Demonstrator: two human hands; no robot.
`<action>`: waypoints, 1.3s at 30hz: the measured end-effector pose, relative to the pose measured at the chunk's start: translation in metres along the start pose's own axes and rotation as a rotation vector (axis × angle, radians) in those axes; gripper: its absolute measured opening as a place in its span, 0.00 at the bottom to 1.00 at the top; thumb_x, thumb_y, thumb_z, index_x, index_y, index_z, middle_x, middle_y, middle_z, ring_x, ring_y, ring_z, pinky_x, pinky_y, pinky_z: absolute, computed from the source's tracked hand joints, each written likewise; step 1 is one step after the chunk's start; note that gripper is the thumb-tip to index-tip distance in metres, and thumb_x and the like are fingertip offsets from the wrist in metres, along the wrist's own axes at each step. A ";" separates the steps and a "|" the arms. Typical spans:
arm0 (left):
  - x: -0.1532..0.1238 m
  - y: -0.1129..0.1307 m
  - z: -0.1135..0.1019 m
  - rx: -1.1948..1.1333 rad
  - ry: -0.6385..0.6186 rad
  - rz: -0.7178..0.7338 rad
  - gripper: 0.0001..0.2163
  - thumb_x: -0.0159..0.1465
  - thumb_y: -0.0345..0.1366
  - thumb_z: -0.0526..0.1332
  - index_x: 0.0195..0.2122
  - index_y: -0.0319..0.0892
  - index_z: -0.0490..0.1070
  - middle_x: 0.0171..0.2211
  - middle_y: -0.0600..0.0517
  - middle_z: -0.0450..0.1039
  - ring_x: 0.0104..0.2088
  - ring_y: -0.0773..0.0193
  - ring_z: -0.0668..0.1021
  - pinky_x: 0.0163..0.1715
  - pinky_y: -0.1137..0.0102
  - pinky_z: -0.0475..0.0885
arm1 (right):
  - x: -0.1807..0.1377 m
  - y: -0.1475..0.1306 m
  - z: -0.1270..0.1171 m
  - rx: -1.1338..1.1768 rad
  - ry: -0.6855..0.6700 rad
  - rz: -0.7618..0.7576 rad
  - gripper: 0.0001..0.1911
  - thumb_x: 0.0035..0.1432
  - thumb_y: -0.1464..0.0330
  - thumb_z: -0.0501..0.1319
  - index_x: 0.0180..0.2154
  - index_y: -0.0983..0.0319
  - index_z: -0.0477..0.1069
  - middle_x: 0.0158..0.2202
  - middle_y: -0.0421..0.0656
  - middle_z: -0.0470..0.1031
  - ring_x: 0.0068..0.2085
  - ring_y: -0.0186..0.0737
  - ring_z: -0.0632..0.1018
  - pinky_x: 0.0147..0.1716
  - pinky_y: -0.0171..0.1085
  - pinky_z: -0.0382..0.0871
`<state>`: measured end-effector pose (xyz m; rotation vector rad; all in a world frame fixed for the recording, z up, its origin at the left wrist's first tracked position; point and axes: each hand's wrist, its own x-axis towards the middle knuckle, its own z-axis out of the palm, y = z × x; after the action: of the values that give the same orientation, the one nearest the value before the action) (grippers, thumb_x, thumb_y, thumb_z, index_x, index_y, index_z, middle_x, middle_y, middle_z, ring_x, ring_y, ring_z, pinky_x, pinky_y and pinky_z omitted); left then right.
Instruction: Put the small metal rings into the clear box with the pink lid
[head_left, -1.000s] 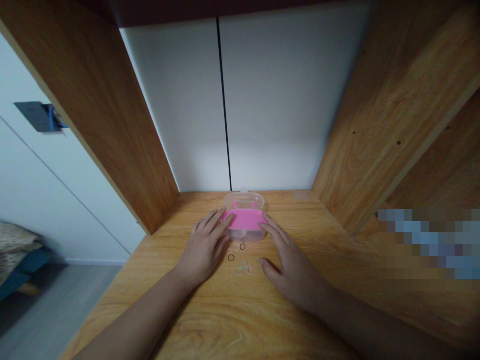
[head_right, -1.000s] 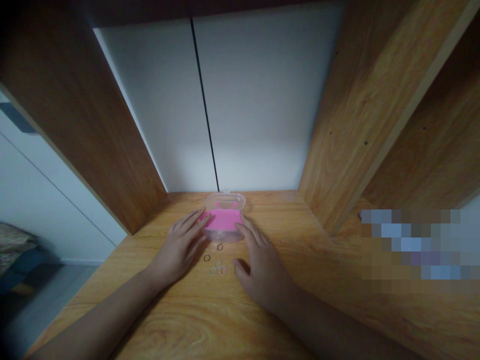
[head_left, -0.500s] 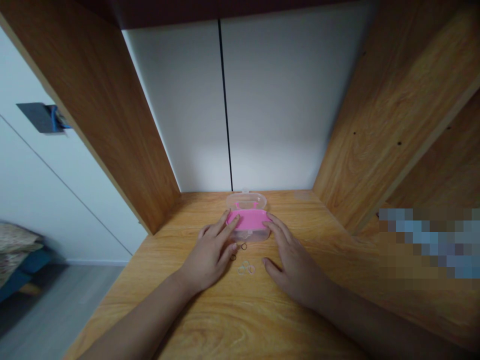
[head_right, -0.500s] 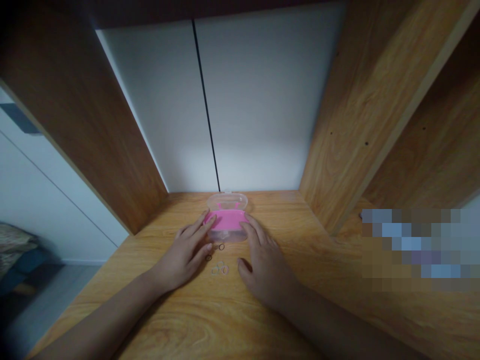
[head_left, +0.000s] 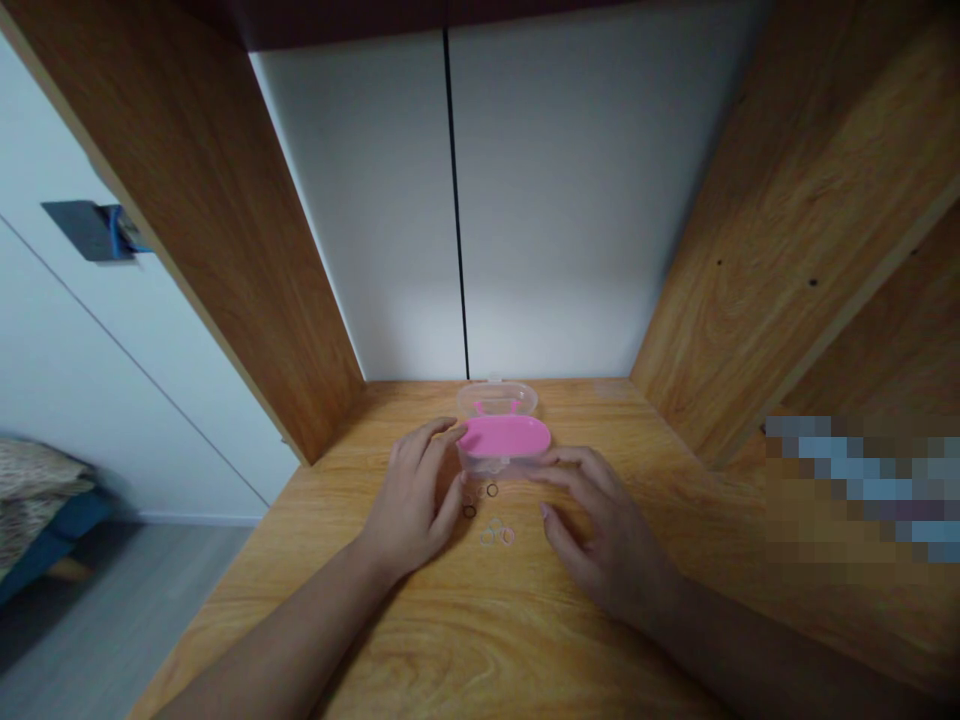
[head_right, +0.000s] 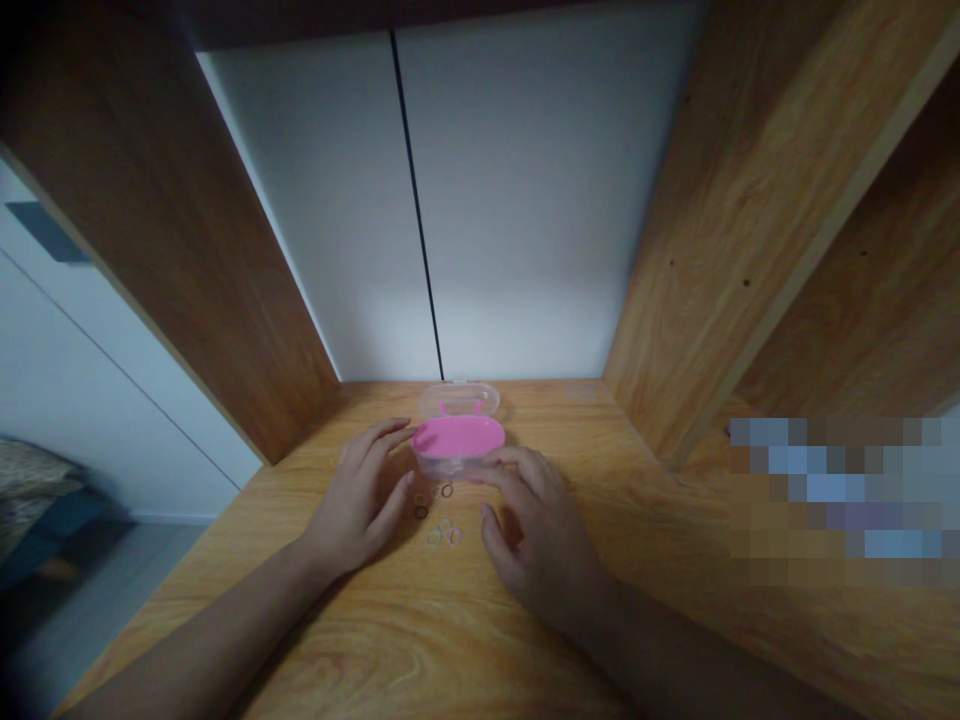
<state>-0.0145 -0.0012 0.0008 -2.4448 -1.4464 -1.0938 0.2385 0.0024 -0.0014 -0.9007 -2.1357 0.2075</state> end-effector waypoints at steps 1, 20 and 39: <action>0.000 0.001 -0.002 -0.014 0.030 0.021 0.16 0.68 0.33 0.56 0.57 0.39 0.66 0.55 0.38 0.69 0.56 0.49 0.71 0.56 0.53 0.67 | -0.001 -0.002 0.000 0.004 -0.054 -0.039 0.15 0.61 0.77 0.57 0.48 0.58 0.71 0.46 0.47 0.73 0.49 0.48 0.74 0.49 0.50 0.69; 0.001 0.019 0.003 -0.175 -0.428 0.245 0.05 0.66 0.36 0.61 0.40 0.43 0.75 0.38 0.49 0.76 0.42 0.57 0.76 0.44 0.63 0.71 | 0.002 -0.005 0.005 0.063 -0.353 0.031 0.04 0.61 0.74 0.64 0.36 0.60 0.74 0.40 0.44 0.74 0.45 0.45 0.74 0.46 0.44 0.68; 0.001 0.019 0.005 -0.276 -0.174 0.353 0.05 0.68 0.30 0.60 0.41 0.43 0.76 0.40 0.48 0.80 0.42 0.60 0.79 0.45 0.64 0.74 | 0.004 -0.002 0.003 0.244 -0.099 0.144 0.08 0.64 0.70 0.60 0.42 0.57 0.78 0.37 0.43 0.81 0.37 0.40 0.80 0.38 0.38 0.73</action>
<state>0.0038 -0.0092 0.0027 -2.9020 -0.8897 -1.0833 0.2336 0.0043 0.0003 -0.9149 -2.0801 0.5832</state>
